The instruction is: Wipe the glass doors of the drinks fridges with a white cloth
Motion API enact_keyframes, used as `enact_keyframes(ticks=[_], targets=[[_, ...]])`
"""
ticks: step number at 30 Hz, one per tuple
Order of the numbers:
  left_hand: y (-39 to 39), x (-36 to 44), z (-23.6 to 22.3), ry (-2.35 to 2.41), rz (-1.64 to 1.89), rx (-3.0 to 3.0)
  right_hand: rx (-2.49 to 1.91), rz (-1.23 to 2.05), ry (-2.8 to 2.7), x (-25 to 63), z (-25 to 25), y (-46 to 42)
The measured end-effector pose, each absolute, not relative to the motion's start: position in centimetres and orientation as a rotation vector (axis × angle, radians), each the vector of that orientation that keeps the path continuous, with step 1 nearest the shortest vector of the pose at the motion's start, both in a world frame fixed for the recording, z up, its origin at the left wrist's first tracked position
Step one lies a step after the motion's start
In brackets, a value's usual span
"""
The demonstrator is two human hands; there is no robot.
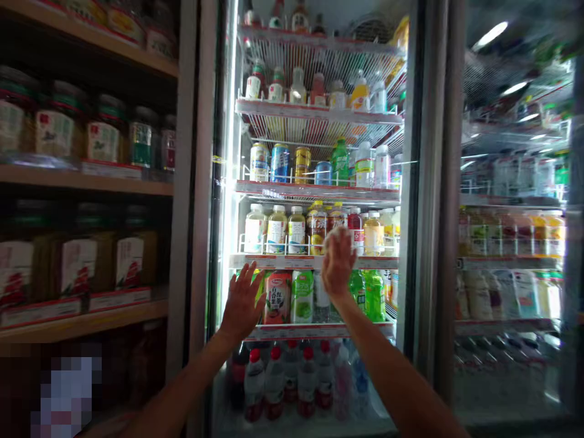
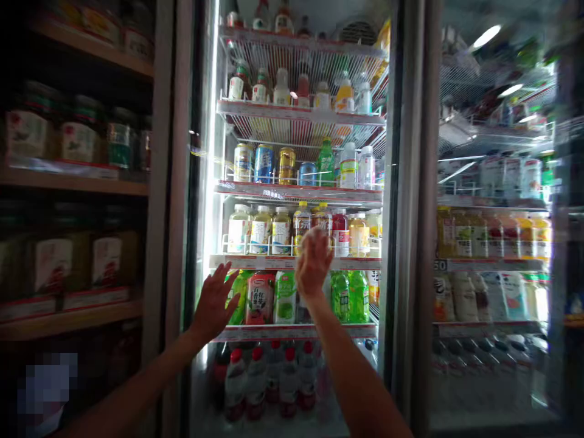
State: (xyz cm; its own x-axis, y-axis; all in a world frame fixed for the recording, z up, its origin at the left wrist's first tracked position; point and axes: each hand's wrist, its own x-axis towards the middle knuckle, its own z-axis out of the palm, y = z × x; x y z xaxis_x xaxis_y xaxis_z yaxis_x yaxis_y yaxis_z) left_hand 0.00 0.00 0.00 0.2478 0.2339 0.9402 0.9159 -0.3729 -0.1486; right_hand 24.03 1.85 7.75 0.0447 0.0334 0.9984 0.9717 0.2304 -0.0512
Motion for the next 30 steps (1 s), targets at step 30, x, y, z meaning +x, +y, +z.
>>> enact_keyframes(ticks=[30], targets=[[-2.2, 14.9, 2.7, -0.627, -1.589, -2.198, -0.810, -0.871, -1.828, 25.2, 1.2, 0.5]])
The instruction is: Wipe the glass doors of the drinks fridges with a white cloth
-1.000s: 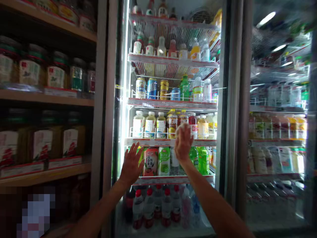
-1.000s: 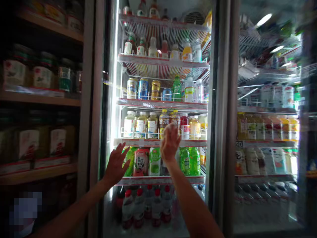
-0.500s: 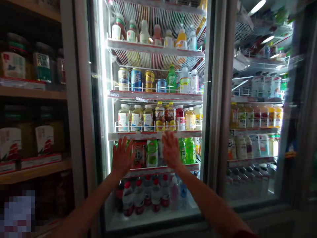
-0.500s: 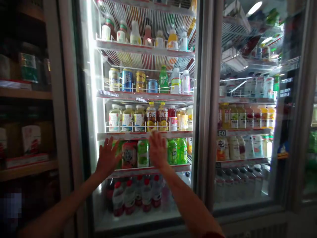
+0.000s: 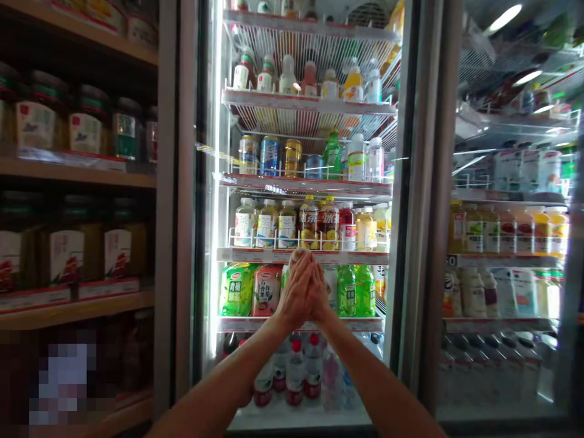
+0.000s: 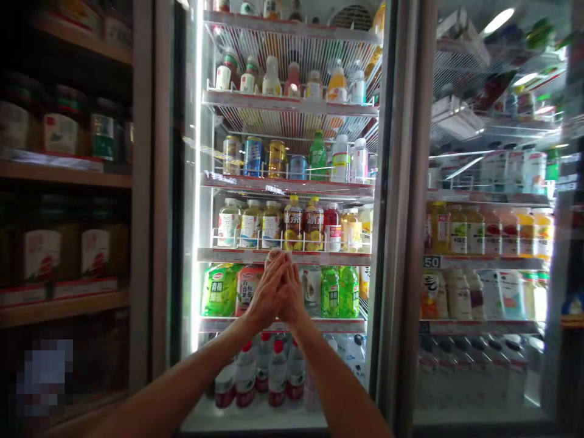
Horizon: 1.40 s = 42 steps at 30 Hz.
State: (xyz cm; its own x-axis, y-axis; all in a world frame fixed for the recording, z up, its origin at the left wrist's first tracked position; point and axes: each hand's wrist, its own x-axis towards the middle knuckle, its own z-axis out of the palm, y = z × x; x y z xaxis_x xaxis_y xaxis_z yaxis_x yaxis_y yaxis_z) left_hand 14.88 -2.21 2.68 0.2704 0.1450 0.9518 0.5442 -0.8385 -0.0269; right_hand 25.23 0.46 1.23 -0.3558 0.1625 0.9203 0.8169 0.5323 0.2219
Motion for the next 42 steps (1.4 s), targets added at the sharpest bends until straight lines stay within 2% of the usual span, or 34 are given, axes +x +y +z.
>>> enact_keyframes(ticks=[5, 9, 12, 15, 17, 20, 23, 25, 27, 32, 35, 39, 42], targets=[[-0.7, 18.1, 1.8, -0.733, -1.801, -2.083, -0.692, -0.867, -1.798, 30.2, 1.3, -1.0], [1.3, 17.8, 2.5, -0.716, -1.591, -1.927, -0.898, -0.954, -1.516, 32.2, 3.6, -0.3], [2.4, 12.1, 4.6, -0.580, -1.382, -1.846, -1.015, -1.019, -1.449, 32.5, 4.2, 1.0], [3.1, 4.5, 7.2, -0.793, -1.607, -1.509, -1.028, -1.073, -1.470, 33.0, 3.4, 2.0], [3.4, 2.3, 8.3, -0.853, -1.707, -1.390, -1.026, -1.095, -1.457, 33.3, 2.7, 2.4], [3.7, 5.6, 7.9, -0.715, -1.644, -1.565, -1.026, -1.106, -1.423, 33.4, 2.3, 2.6], [3.5, 11.7, 5.7, -0.468, -1.365, -1.902, -1.010, -1.110, -1.432, 33.5, 2.3, 2.5], [3.2, 12.7, 4.8, -0.422, -1.238, -1.993, -0.990, -1.118, -1.448, 33.6, 2.4, 2.4], [3.2, 10.2, 5.3, -0.492, -1.258, -1.923, -0.971, -1.127, -1.458, 33.8, 2.4, 2.3], [3.6, 2.2, 8.8, -0.783, -1.620, -1.412, -0.981, -1.133, -1.429, 33.5, 2.3, 2.3], [3.1, 5.3, 7.2, -0.739, -1.535, -1.512, -0.978, -1.136, -1.414, 33.4, 2.3, 2.3], [2.5, 8.2, 4.2, -0.427, -1.175, -1.827, -0.969, -1.136, -1.436, 33.6, 2.3, 2.3], [2.6, 3.6, 6.0, -0.568, -1.372, -1.619, -0.972, -1.140, -1.430, 33.6, 2.2, 2.3]])
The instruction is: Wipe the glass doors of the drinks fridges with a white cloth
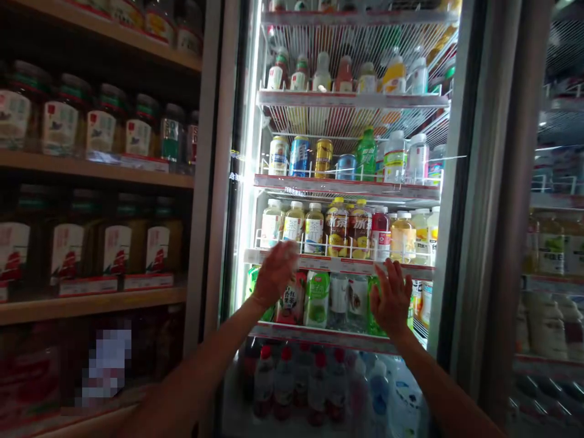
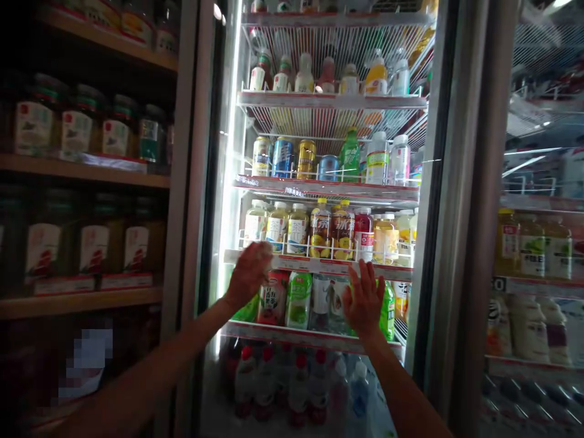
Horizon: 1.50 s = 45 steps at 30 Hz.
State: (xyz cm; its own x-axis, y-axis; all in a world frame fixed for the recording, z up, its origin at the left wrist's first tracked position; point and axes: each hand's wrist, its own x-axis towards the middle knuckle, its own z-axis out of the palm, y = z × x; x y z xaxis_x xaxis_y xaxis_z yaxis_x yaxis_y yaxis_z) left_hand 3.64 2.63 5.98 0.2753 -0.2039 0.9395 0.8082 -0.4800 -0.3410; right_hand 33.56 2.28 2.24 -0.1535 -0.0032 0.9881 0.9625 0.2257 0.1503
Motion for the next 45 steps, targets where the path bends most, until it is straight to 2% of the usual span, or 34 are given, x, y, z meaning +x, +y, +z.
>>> enact_keyframes(ticks=[4, 6, 9, 11, 15, 17, 22, 24, 27, 29, 31, 34, 35, 36, 39, 41, 45], targets=[[3.1, -0.1, 7.9, -0.711, -1.552, -1.436, -0.996, -1.119, -1.429, 33.4, 2.2, 2.3], [3.0, 1.6, 6.5, -0.656, -1.407, -1.569, -0.984, -1.130, -1.429, 33.4, 2.2, 2.3], [2.5, 3.8, 4.1, -0.411, -1.006, -1.870, -0.974, -1.127, -1.442, 33.6, 2.2, 2.4], [2.4, 2.6, 4.6, -0.380, -0.914, -1.929, -0.985, -1.117, -1.443, 33.6, 2.2, 2.4], [2.9, -1.8, 8.4, -0.743, -1.280, -1.676, -1.015, -1.089, -1.437, 33.4, 2.1, 2.3], [3.0, -1.5, 8.4, -0.799, -1.350, -1.602, -1.015, -1.070, -1.434, 33.3, 2.1, 2.3], [2.4, 1.5, 4.8, -0.343, -0.781, -2.020, -0.990, -1.098, -1.463, 33.7, 2.1, 2.3], [2.6, 0.1, 6.1, -0.423, -0.874, -1.968, -0.990, -1.108, -1.468, 33.7, 2.1, 2.3], [3.4, -2.5, 9.3, -0.743, -1.228, -1.724, -0.997, -1.122, -1.451, 33.6, 2.0, 2.3], [3.5, -2.6, 9.6, -0.798, -1.283, -1.679, -0.997, -1.128, -1.444, 33.6, 2.0, 2.3], [3.1, -1.4, 7.8, -0.720, -1.136, -1.811, -0.987, -1.130, -1.449, 33.6, 2.0, 2.3], [2.3, -0.5, 5.1, -0.415, -0.625, -2.172, -0.988, -1.124, -1.462, 33.7, 2.0, 2.3], [2.3, -0.9, 5.0, -0.377, -0.562, -2.200, -0.994, -1.123, -1.465, 33.7, 2.0, 2.3], [2.3, -1.6, 5.5, -0.407, -0.614, -2.163, -1.001, -1.122, -1.466, 33.7, 2.0, 2.3], [2.9, -3.8, 7.9, -0.676, -1.082, -1.810, -1.007, -1.126, -1.451, 33.6, 1.9, 2.3], [3.0, -3.7, 8.0, -0.718, -1.197, -1.697, -1.009, -1.119, -1.444, 33.6, 1.9, 2.3], [2.3, -1.0, 4.4, -0.290, -0.747, -1.980, -1.013, -1.114, -1.461, 33.6, 2.0, 2.2]])
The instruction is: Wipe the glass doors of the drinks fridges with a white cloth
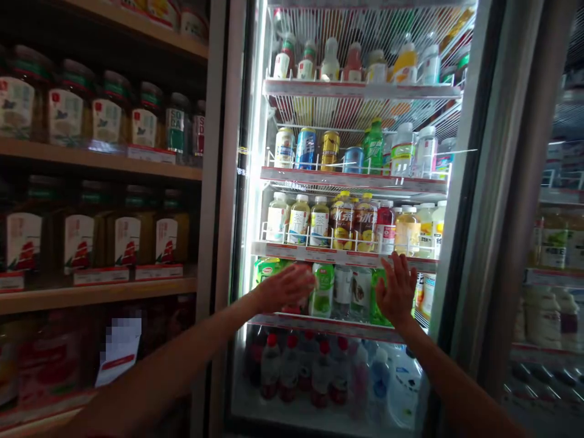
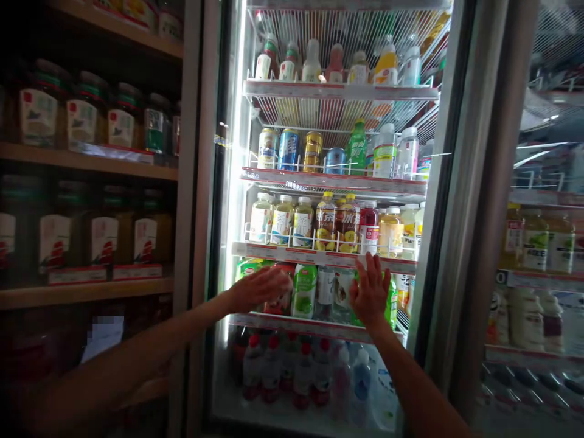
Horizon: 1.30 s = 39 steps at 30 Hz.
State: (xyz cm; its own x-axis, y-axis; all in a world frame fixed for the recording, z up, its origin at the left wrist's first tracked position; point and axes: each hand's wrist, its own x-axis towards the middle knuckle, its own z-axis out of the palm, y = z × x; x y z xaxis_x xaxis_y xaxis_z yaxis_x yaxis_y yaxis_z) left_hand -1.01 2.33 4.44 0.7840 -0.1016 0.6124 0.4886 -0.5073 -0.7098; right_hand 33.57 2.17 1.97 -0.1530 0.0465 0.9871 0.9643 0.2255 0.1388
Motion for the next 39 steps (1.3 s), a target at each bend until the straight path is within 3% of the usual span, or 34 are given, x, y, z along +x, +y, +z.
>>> enact_keyframes(ticks=[3, 8, 14, 20, 26, 31, 36, 39], targets=[[2.4, -1.8, 4.4, -0.231, -0.604, -1.997, -1.012, -1.116, -1.468, 33.6, 2.0, 2.1], [3.3, -5.1, 6.5, -0.751, -1.092, -1.578, -1.005, -1.125, -1.448, 33.5, 2.0, 2.1], [2.0, -4.4, 0.7, -0.264, -0.518, -1.967, -1.005, -1.137, -1.462, 33.5, 2.0, 2.1], [3.1, -7.3, 3.7, -0.757, -0.952, -1.708, -1.024, -1.117, -1.453, 33.5, 2.0, 2.2], [1.8, -4.8, 1.1, -0.359, -0.607, -1.971, -1.029, -1.127, -1.457, 33.3, 2.0, 2.0], [3.0, -5.7, 5.6, -0.717, -1.104, -1.699, -1.031, -1.137, -1.459, 33.7, 2.0, 2.2], [2.8, -0.6, 3.8, -0.446, -0.879, -1.884, -0.968, -1.048, -1.442, 31.9, 2.1, 1.2], [2.8, 4.3, 3.3, -0.585, -1.108, -1.929, -0.732, -0.912, -1.588, 26.7, 2.6, -0.4]])
